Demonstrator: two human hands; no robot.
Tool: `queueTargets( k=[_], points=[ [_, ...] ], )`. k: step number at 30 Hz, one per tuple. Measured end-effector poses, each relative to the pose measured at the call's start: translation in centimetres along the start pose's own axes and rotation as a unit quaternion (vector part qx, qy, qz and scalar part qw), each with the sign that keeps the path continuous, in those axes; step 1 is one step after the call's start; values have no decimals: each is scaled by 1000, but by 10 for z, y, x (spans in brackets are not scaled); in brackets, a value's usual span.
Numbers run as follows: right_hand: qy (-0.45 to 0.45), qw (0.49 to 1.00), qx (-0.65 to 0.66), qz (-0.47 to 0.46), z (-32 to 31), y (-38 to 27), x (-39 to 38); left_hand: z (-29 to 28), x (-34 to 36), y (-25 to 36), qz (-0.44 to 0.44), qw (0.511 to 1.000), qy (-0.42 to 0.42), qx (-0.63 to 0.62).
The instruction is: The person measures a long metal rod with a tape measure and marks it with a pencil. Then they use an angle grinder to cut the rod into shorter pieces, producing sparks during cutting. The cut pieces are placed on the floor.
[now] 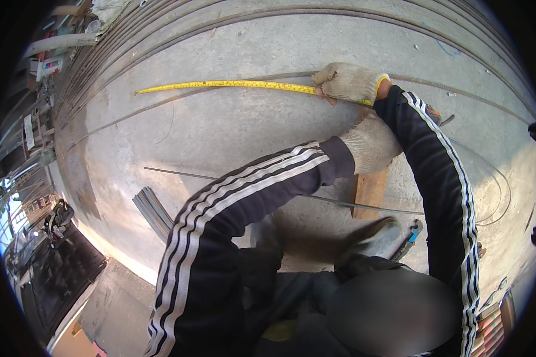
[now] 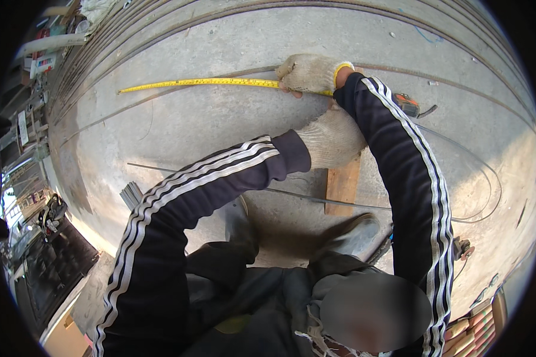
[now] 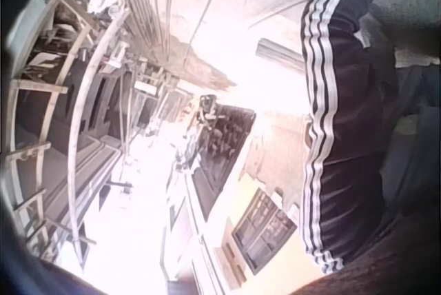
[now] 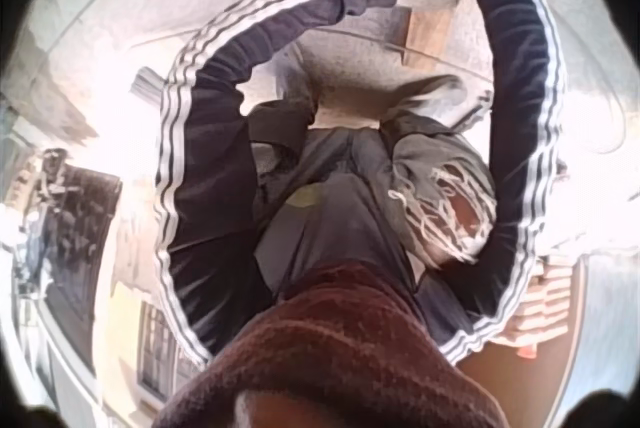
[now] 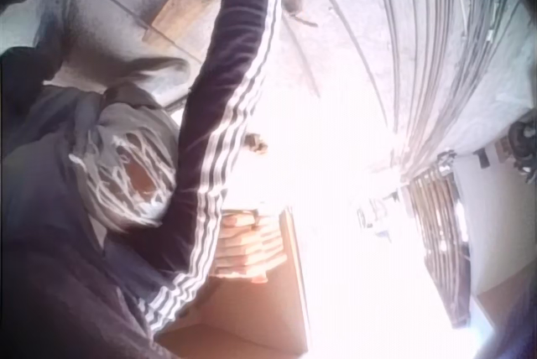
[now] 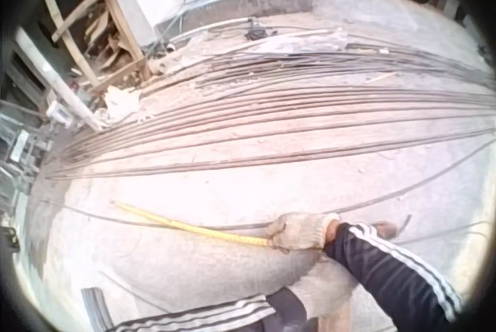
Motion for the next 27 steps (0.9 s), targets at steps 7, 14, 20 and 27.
queueTargets(
  k=[7, 14, 20, 27],
  points=[
    [47, 999, 26, -1, 0, -5, -8, -215, -128, -73, -170, 956, -209, 116],
    [37, 999, 8, 28, -4, -11, -13, -242, -172, -186, -410, 895, -167, 52],
    [28, 999, 15, 13, -3, -9, -10, -224, -188, -223, -393, 907, -153, 5],
    [20, 1000, 12, 18, -2, -5, -10, -216, -188, -229, -419, 894, -113, -109]
  ],
)
Point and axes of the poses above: each hand's wrist, its own x-axis towards the middle knuckle, its own z-axis out of the palm, y = z × x, the point moved 3 cm from there along x, towards the middle knuckle, and after that the axes turned 5 degrees about y, right-handed, at the moved point
